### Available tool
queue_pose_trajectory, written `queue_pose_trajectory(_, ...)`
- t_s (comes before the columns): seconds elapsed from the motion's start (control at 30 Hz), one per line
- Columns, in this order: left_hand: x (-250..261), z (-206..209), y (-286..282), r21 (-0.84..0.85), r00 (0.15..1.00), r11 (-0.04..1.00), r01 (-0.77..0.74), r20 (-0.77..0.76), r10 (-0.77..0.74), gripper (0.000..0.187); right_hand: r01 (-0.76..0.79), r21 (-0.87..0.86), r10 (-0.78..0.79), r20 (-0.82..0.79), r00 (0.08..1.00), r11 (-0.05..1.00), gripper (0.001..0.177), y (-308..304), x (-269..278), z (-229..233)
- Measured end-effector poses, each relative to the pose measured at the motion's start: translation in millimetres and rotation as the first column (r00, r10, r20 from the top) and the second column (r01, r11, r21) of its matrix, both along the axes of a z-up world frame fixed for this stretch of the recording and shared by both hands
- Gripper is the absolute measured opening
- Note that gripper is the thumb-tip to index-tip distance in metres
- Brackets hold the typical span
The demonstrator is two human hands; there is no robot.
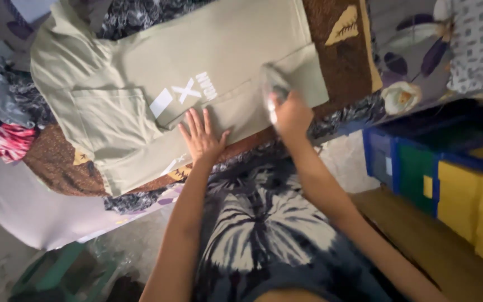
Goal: Ironing a t-shirt on a bed using a handheld iron.
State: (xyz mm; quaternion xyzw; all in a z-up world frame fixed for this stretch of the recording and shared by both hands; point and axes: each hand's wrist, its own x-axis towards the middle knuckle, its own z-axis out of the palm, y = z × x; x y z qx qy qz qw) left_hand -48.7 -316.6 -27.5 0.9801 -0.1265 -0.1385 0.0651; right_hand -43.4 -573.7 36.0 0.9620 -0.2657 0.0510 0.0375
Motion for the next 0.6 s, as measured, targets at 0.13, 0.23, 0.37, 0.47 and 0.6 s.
queue_pose_trajectory(0.13, 4, -1, 2, -0.018, 1.0, 1.0, 0.015, -0.005, -0.015, 0.105, 0.139, -0.025, -0.14, -0.029, 0.99, 0.99, 0.058, -43, 3, -30)
queue_pose_trajectory(0.23, 3, 3, 3, -0.008, 1.0, 1.0, 0.014, -0.028, -0.014, 0.104, 0.207, 0.039, -0.209, 0.045, 0.977, 0.978, 0.057, -54, 5, -33)
queue_pose_trajectory(0.37, 4, 9, 4, 0.021, 0.994, 0.999, 0.028, -0.109, -0.026, 0.105, 0.215, 0.157, -0.216, -0.013, 0.976, 0.964, 0.057, -48, 6, -27)
queue_pose_trajectory(0.47, 5, 5, 3, 0.034, 0.991, 0.999, 0.038, -0.127, -0.033, 0.107, 0.089, 0.135, -0.084, -0.048, 0.995, 0.987, 0.062, -38, 6, -16)
queue_pose_trajectory(0.6, 4, -2, 5, 0.032, 0.988, 0.999, 0.037, -0.148, -0.032, 0.109, 0.279, 0.204, -0.272, -0.062, 0.96, 0.938, 0.059, -39, 17, -22)
